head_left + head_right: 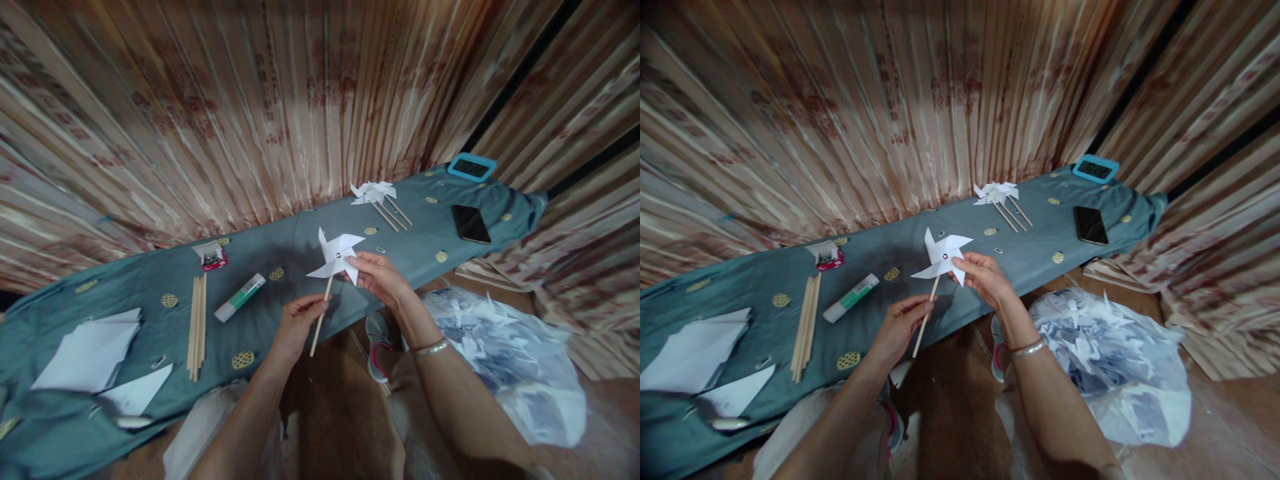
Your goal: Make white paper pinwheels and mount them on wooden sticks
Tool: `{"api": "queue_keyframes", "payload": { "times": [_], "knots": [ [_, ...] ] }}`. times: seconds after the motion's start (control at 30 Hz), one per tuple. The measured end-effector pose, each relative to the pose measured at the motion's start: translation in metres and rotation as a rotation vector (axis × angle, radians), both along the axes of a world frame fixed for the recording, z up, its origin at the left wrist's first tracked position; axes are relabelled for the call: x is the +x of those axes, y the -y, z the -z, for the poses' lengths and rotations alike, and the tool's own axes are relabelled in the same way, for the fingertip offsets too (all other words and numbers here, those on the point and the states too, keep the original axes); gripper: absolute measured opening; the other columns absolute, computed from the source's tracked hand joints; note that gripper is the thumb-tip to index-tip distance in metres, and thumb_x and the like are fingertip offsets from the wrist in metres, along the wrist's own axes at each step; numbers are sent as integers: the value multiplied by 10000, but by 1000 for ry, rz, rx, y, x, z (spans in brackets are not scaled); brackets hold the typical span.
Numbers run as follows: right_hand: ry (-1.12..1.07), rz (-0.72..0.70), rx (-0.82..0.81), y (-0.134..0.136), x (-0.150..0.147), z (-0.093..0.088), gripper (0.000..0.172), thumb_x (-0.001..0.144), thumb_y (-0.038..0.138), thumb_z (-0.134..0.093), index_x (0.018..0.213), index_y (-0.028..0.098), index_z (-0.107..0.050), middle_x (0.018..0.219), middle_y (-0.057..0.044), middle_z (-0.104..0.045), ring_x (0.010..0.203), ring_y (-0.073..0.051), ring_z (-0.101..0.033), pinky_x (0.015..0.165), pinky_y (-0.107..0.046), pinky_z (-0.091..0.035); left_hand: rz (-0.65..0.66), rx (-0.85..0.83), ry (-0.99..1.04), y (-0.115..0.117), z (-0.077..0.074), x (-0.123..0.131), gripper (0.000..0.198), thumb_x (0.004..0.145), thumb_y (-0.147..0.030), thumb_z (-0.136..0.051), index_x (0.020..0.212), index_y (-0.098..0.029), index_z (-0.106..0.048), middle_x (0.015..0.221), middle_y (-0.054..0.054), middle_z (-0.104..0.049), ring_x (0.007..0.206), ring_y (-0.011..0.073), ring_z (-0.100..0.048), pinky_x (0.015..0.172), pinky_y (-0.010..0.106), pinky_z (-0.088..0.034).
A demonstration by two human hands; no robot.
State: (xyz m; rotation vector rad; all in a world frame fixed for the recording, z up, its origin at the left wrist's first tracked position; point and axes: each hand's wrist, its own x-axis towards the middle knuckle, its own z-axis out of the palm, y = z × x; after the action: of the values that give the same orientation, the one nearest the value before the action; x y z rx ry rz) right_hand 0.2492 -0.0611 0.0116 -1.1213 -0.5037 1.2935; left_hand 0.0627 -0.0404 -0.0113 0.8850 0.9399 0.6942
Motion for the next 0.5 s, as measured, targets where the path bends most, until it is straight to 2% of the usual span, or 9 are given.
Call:
{"api": "queue_keyframes", "payload": {
  "times": [0.13, 0.27, 0.5],
  "knots": [
    [-14, 71, -8, 0, 7, 2, 367, 488, 431, -887, 690, 191, -697, 627, 4, -710, 543, -94, -637, 572, -196, -533, 10, 23, -15, -1, -1, -1, 313, 474, -340, -856, 737, -187, -782, 707, 32, -722, 601, 83, -520, 610, 206, -409],
    [9, 72, -10, -1, 6, 2, 371, 443, 410, -906, 652, 195, -687, 617, 15, -706, 560, -87, -641, 605, -185, -533, 12, 36, -10, -1, 0, -2, 310, 486, -343, -850, 745, -185, -783, 678, 27, -709, 598, 86, -520, 612, 210, -407],
    [-9, 76, -57, -1, -2, 0, 377, 409, 393, -915, 639, 187, -698, 626, 17, -708, 543, -68, -618, 557, -160, -505, 0, 55, -5, -1, -1, -3, 317, 488, -354, -853, 744, -181, -780, 642, 20, -689, 585, 94, -515, 611, 225, -407]
  ]
}}
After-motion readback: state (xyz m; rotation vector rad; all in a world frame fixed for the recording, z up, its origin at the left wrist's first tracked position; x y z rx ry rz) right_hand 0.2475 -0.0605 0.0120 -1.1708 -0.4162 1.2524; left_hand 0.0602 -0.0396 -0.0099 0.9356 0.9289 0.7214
